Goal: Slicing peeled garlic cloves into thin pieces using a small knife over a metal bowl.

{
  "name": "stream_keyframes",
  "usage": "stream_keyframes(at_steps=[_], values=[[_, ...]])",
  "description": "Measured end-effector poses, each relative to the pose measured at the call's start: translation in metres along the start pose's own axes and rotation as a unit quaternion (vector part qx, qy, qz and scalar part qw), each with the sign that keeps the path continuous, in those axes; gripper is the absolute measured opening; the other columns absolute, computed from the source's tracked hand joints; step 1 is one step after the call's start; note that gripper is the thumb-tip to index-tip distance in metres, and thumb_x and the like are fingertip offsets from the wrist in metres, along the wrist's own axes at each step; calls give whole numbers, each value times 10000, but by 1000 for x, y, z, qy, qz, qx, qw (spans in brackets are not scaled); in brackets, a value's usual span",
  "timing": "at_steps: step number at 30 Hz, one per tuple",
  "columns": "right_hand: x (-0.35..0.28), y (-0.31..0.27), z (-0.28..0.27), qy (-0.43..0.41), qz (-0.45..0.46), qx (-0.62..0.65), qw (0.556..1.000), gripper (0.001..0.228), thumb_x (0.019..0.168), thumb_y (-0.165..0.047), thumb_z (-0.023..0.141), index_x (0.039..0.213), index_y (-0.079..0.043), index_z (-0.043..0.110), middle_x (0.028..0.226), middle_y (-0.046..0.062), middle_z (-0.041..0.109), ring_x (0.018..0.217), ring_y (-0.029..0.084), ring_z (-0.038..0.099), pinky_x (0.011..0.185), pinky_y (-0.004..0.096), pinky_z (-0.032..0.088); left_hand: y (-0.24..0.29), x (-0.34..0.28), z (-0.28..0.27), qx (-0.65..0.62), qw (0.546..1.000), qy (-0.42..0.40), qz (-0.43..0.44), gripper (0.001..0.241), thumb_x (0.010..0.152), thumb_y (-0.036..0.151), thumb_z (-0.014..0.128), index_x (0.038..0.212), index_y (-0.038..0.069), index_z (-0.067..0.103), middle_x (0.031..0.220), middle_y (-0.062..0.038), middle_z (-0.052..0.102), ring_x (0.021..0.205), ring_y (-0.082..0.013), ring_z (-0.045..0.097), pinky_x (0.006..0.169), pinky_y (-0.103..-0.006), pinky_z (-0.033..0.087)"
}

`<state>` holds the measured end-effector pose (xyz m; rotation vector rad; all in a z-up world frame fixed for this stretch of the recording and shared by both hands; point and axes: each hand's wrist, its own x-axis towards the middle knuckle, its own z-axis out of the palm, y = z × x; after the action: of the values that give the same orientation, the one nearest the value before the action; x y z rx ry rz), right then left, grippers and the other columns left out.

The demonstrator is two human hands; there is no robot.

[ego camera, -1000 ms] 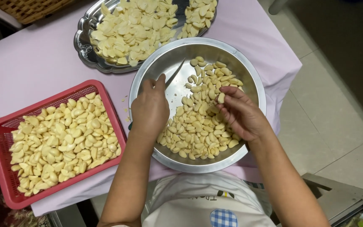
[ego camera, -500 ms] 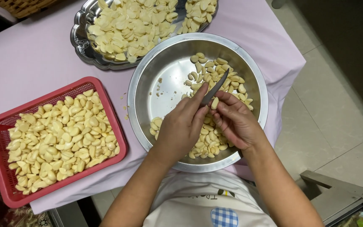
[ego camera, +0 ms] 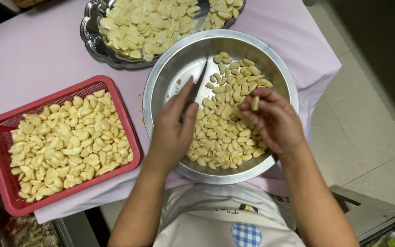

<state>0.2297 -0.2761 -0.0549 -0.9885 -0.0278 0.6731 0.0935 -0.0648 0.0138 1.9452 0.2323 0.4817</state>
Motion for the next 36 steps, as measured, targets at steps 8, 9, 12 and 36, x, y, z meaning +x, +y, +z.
stream_keyframes(at_steps=[8,9,12,36], values=[[13,0,23,-73,-83,-533,839,229,967,-163,740,1181,-95,784,1071,81,726,986,260,712,842,369,604,-10,-5,-9,15,1000,16,5,463,1119,151,529,1552,-12,495,1351,-339,667,1204,-473,700,984,-545,596],[15,4,27,-103,-130,-665,729,233,930,-168,777,1157,-161,829,1103,72,757,987,343,741,838,441,597,-10,-6,-6,4,1000,6,-2,466,1114,140,529,1550,-19,491,1349,-339,667,1192,-469,708,990,-546,603],[13,7,47,-124,-153,-761,618,218,918,-203,764,1126,-193,829,1164,15,736,1008,322,737,810,432,608,-14,-8,-2,10,1000,-1,1,488,1114,165,547,1568,1,478,1342,-329,675,1208,-469,706,975,-541,609],[-14,-11,49,-132,-126,-383,905,205,887,3,845,1081,35,788,892,92,737,624,44,482,606,218,426,-18,-23,19,20,996,-62,68,519,1127,188,590,1629,204,459,1019,-187,735,945,-362,767,818,-455,627]])
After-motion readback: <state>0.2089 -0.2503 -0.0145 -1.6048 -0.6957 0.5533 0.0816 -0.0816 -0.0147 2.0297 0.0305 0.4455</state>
